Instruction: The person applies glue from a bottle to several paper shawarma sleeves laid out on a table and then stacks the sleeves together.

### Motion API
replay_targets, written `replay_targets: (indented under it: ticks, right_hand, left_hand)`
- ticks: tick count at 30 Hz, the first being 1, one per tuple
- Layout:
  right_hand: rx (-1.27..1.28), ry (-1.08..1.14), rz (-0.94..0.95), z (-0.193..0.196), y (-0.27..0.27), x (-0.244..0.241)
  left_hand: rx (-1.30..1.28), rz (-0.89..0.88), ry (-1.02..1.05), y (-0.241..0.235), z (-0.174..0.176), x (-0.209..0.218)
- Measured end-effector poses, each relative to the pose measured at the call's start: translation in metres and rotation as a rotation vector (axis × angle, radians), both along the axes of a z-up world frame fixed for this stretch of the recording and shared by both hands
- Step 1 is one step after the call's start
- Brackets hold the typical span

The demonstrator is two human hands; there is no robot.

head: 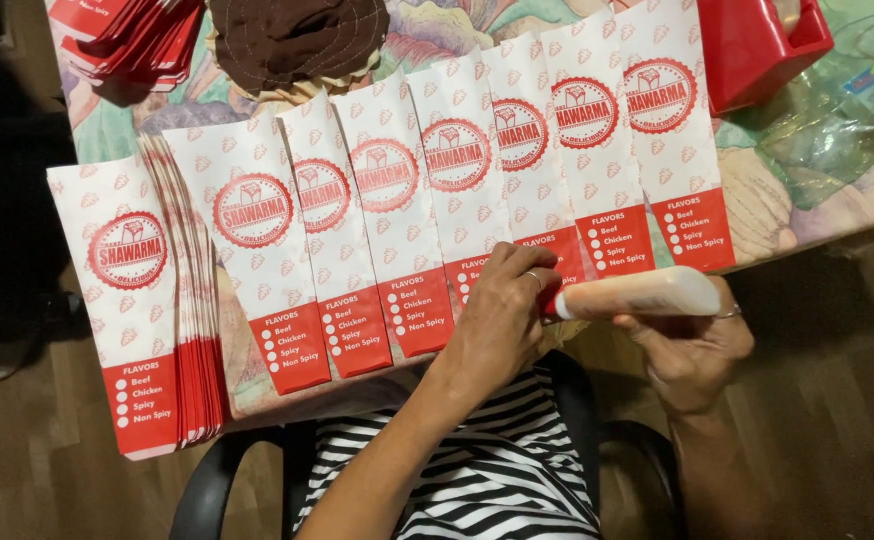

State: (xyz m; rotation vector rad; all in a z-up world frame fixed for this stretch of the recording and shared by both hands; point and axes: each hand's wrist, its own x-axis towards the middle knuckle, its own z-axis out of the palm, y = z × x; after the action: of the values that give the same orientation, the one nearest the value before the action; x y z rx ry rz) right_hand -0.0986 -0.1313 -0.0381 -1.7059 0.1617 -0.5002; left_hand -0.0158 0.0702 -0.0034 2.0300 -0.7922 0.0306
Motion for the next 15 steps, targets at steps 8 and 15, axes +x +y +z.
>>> replay_targets:
  ticks: [8,15]
  right_hand:
    - [-0.092,-0.105,-0.067,0.051,0.004,0.012]
    - [0.03,-0.057,-0.075,-0.016,-0.001,-0.003]
  left_hand:
    - [-0.002,-0.013,-0.018,0.002,0.0,0.001]
    - [0.024,-0.039,-0.02,0.004,0.004,0.001]
